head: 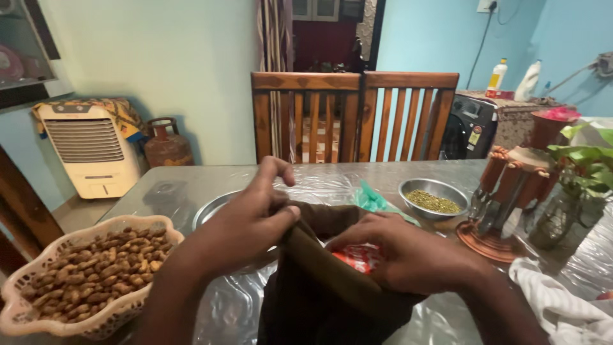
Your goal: The person opens a brown drawstring bag, places several packaged food items inside, and then closes the bag by pulling the drawstrings. The person handles the bag and packages by hand on a dining table.
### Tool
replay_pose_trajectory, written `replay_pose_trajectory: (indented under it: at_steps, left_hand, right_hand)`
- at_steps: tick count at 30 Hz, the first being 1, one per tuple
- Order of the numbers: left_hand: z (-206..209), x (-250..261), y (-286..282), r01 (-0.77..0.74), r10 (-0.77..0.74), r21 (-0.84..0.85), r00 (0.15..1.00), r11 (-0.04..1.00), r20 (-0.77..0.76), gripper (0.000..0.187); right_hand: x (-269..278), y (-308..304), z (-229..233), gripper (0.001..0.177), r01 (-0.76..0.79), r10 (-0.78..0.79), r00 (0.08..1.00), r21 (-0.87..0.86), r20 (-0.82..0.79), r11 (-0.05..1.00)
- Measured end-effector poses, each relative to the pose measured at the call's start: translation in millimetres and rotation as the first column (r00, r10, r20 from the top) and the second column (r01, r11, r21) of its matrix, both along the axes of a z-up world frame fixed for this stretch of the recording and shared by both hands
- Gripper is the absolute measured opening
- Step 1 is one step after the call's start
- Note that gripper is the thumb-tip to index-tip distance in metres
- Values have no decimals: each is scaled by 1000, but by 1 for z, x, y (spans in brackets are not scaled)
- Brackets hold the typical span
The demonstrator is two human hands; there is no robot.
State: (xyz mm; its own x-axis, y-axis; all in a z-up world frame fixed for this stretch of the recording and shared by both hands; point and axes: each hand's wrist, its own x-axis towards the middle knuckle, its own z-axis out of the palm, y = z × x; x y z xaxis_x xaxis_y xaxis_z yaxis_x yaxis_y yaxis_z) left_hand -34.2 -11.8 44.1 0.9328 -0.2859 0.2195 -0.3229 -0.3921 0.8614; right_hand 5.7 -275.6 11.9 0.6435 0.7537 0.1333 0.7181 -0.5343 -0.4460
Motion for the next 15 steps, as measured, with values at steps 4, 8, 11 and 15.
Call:
replay_pose_trajectory:
  at_steps: [4,8,11,15]
  left_hand:
    - [3,-3,6,-118,113,89,992,989,64,29]
    - [0,0,7,-156,146,78,982,985,117,27]
    - [-5,4,6,-87,86,7,990,996,108,27]
    - [-11,11,6,-113,112,2,982,994,150,26]
  right_hand:
    - [7,-22,10,49,-5,-8,997,162,82,987]
    - [17,-48,13,57,610,-600,792,148,-114,778]
    - [24,-62,1,60,710,-703,683,-47,-199,703]
    - [35,-64,-7,58,663,-635,693,-45,-341,748]
